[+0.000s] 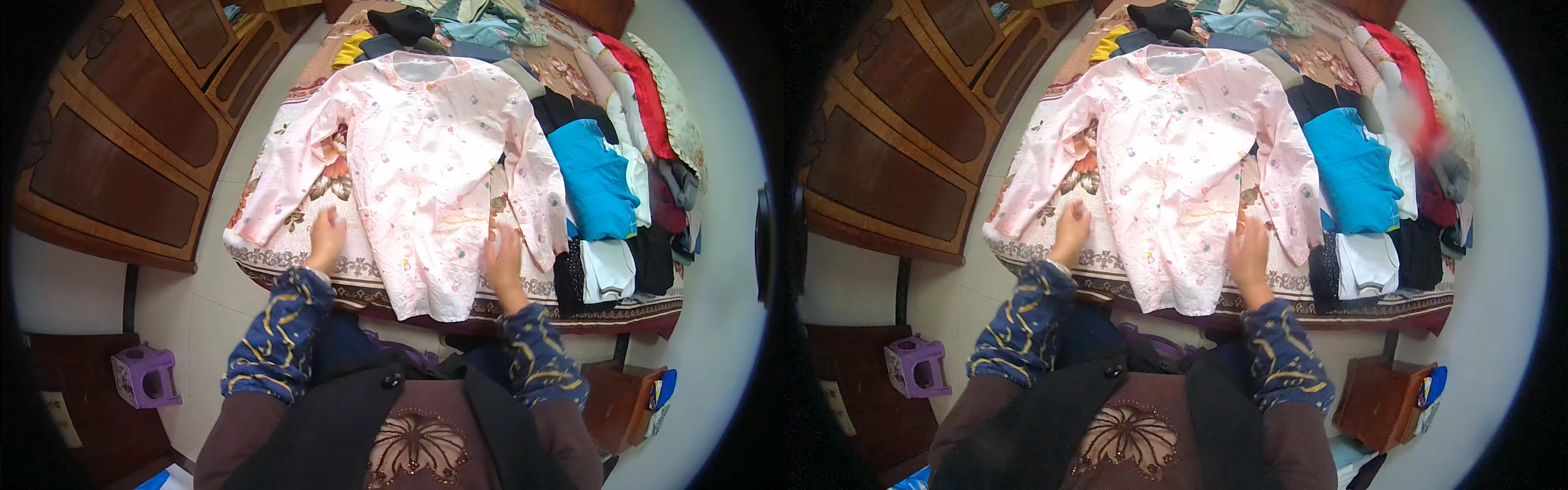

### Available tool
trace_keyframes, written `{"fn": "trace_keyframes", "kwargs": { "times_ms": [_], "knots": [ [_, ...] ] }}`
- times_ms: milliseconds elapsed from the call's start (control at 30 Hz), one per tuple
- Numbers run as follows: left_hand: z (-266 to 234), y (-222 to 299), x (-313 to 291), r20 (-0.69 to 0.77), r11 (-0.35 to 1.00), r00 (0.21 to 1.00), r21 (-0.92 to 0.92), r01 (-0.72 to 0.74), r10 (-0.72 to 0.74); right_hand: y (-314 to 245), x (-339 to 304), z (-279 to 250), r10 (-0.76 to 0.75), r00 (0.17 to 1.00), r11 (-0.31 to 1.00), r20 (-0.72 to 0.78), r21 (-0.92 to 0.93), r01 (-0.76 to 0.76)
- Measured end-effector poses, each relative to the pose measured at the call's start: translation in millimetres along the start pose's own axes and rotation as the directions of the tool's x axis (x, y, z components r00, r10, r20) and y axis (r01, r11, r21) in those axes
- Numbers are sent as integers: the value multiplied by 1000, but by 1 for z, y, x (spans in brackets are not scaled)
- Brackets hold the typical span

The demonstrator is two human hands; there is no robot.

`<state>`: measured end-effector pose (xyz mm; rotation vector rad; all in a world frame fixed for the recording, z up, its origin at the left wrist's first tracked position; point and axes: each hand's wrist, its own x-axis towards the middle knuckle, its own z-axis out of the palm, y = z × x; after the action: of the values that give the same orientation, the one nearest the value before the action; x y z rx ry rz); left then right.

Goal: The person folds a light pink floral shirt on a bed, smoothing and aligning the fabric before folding it into a compact rectangle. They then pick up a pair of dark blue shorts and begin folding them similarly.

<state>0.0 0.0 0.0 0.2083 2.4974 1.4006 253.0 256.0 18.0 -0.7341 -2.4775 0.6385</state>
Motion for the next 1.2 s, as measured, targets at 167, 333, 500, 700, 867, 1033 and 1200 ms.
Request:
{"fn": "trace_keyframes", "kwargs": {
  "times_ms": [167,333,500,700,867,1033,1200],
  "knots": [
    [32,32,-46,385,746,893,-519,418,-232,-24,-44,12,36,999,998,-40,-55,-38],
    [53,31,-72,512,725,853,-550,414,-99,-82,-57,-11,-281,946,939,161,-158,305],
    [32,92,-92,486,512,873,-742,433,-34,-107,-65,10,-335,930,939,152,-28,343],
    [25,101,-81,496,526,841,-784,328,215,-107,8,-16,-114,992,873,46,482,78],
    [52,69,-81,511,748,855,-603,277,95,-108,67,-61,204,919,397,336,830,-391],
    [74,84,-86,320,957,902,-81,-279,290,-114,86,-72,241,938,338,248,885,-321],
    [68,115,-92,162,845,898,304,-441,410,-128,80,-78,236,920,255,312,894,-369]
  ]
}}
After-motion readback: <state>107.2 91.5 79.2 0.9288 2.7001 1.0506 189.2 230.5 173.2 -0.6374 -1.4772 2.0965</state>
